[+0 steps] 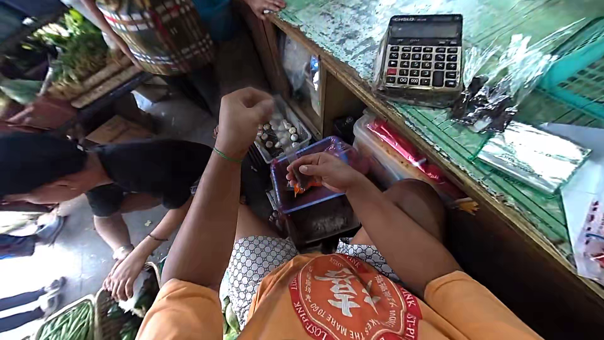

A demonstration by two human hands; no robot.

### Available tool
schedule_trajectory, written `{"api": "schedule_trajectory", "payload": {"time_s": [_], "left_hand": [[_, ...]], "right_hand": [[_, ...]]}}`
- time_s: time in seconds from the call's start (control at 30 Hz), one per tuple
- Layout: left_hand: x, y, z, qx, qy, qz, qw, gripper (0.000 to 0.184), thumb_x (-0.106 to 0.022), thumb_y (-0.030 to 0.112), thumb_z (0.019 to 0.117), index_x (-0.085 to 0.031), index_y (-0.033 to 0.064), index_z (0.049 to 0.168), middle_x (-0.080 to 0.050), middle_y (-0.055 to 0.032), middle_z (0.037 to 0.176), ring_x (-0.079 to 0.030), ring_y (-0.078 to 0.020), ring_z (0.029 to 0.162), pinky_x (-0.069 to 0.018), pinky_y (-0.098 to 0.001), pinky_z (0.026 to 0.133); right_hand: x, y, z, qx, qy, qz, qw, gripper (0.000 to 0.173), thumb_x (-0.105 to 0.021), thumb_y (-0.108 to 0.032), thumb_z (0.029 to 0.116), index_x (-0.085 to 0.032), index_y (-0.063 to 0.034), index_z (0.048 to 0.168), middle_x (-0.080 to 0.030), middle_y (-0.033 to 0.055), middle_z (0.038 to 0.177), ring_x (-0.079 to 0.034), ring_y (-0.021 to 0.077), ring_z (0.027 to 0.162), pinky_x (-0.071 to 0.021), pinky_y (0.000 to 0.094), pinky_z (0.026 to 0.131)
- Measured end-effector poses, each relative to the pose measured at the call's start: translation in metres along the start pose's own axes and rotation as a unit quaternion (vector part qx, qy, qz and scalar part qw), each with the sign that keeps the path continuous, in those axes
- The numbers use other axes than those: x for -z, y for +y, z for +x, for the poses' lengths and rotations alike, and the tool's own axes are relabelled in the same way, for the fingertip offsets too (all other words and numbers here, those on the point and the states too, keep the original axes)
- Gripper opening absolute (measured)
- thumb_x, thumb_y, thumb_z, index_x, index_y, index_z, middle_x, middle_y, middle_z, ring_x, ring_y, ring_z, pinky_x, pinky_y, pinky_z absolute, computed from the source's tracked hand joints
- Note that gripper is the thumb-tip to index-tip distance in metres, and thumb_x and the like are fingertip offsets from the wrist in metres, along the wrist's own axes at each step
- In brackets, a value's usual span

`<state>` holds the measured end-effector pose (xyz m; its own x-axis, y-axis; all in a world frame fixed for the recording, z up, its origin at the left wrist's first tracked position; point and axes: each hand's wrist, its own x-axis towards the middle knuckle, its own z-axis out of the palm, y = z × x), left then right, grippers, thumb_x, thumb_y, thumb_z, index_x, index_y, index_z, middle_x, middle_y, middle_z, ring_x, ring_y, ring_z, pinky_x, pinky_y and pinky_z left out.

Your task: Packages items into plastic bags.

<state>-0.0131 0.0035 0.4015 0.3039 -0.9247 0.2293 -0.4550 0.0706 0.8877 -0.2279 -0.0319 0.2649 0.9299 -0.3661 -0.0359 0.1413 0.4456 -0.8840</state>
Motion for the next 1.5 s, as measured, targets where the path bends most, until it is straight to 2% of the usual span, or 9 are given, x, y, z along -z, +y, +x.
{"api": "schedule_trajectory", "payload": {"time_s": [0.23, 0.6, 0.93, 1.03, 1.13, 1.27, 1.37, 1.43, 1.5], "left_hand": [[0.007, -0.002, -0.001, 0.0, 0.018, -0.011, 1.0, 0.006, -0.069, 0.007, 0.0942, -0.071, 0.0026, 0.098, -0.071, -0.0022, 0.083, -0.068, -0.0098, 0.073, -0.0594, -0.0277, 0.071], [0.004, -0.006, -0.001, 0.004, 0.01, -0.02, 1.0, 0.009, -0.069, 0.009, 0.0942, -0.071, 0.0022, 0.1, -0.071, -0.0027, 0.084, -0.067, -0.0104, 0.073, -0.0591, -0.0289, 0.072], [0.004, -0.022, 0.003, 0.003, 0.018, -0.037, 0.999, 0.008, -0.07, 0.009, 0.0933, -0.071, 0.0033, 0.099, -0.071, -0.0016, 0.083, -0.067, -0.0093, 0.072, -0.0592, -0.0275, 0.069], [0.005, -0.031, 0.001, 0.004, 0.029, -0.06, 0.998, 0.006, -0.071, 0.007, 0.0924, -0.071, 0.003, 0.097, -0.07, -0.0016, 0.08, -0.066, -0.0091, 0.068, -0.0572, -0.0261, 0.065], [0.007, -0.044, -0.002, 0.008, 0.035, -0.08, 0.996, 0.005, -0.071, 0.006, 0.0922, -0.071, 0.0028, 0.097, -0.07, -0.002, 0.081, -0.067, -0.0094, 0.071, -0.0585, -0.0269, 0.069], [0.014, -0.08, -0.014, 0.026, 0.051, -0.11, 0.992, 0.007, -0.07, 0.007, 0.093, -0.071, 0.0026, 0.098, -0.071, -0.0029, 0.084, -0.068, -0.0106, 0.074, -0.0596, -0.029, 0.071], [0.018, -0.133, -0.033, 0.065, 0.033, -0.129, 0.989, 0.017, -0.066, 0.006, 0.0944, -0.07, -0.0002, 0.11, -0.071, -0.007, 0.095, -0.067, -0.0137, 0.08, -0.0587, -0.0333, 0.076], [0.012, -0.177, -0.054, 0.124, -0.003, -0.132, 0.984, 0.023, -0.062, 0.005, 0.0956, -0.07, -0.0014, 0.116, -0.071, -0.009, 0.098, -0.066, -0.0149, 0.081, -0.0576, -0.0359, 0.078], [-0.005, -0.221, -0.077, 0.227, -0.038, -0.135, 0.964, 0.017, -0.062, 0.008, 0.0996, -0.069, -0.0025, 0.11, -0.07, -0.0109, 0.094, -0.066, -0.0163, 0.078, -0.058, -0.0372, 0.077]], "right_hand": [[-0.004, 0.001, 0.003, -0.013, 0.017, -0.012, 1.0, 0.024, -0.047, -0.001, 0.1053, -0.063, 0.0084, 0.12, -0.073, 0.0186, 0.109, -0.073, 0.0239, 0.098, -0.0597, 0.0382, 0.093], [-0.005, 0.007, 0.007, -0.021, 0.035, -0.012, 0.999, 0.023, -0.047, -0.004, 0.1061, -0.063, 0.0069, 0.117, -0.073, 0.0165, 0.106, -0.073, 0.0227, 0.094, -0.0606, 0.0383, 0.091], [0.0, 0.017, 0.013, -0.008, 0.049, -0.01, 0.999, 0.018, -0.048, -0.005, 0.1057, -0.063, 0.0028, 0.111, -0.071, 0.0133, 0.097, -0.072, 0.0199, 0.086, -0.0612, 0.0366, 0.085], [0.001, 0.022, 0.015, -0.004, 0.064, -0.009, 0.998, 0.017, -0.048, -0.006, 0.1058, -0.063, 0.0004, 0.11, -0.07, 0.0109, 0.092, -0.071, 0.0184, 0.081, -0.0615, 0.0353, 0.082], [0.005, 0.029, 0.017, -0.011, 0.08, -0.019, 0.997, 0.019, -0.047, -0.009, 0.1064, -0.063, -0.0006, 0.109, -0.068, 0.0086, 0.087, -0.068, 0.0171, 0.075, -0.0616, 0.0349, 0.077], [0.01, 0.039, 0.021, -0.033, 0.121, -0.102, 0.987, 0.021, -0.045, -0.015, 0.1076, -0.063, -0.004, 0.106, -0.061, 0.0031, 0.079, -0.056, 0.0098, 0.06, -0.0541, 0.0263, 0.06], [0.019, 0.047, 0.022, -0.064, 0.146, -0.224, 0.961, 0.024, -0.045, -0.018, 0.1076, -0.064, -0.0043, 0.106, -0.054, 0.0004, 0.073, -0.048, 0.008, 0.056, -0.0459, 0.0249, 0.055], [0.027, 0.049, 0.022, -0.105, 0.157, -0.354, 0.916, 0.027, -0.044, -0.019, 0.1089, -0.065, -0.0029, 0.105, -0.052, 0.0034, 0.072, -0.049, 0.0122, 0.059, -0.0451, 0.0303, 0.057], [0.034, 0.047, 0.025, -0.169, 0.147, -0.483, 0.846, 0.028, -0.045, -0.019, 0.109, -0.066, -0.0016, 0.102, -0.061, 0.0115, 0.082, -0.06, 0.0223, 0.075, -0.0515, 0.0436, 0.072]]}}
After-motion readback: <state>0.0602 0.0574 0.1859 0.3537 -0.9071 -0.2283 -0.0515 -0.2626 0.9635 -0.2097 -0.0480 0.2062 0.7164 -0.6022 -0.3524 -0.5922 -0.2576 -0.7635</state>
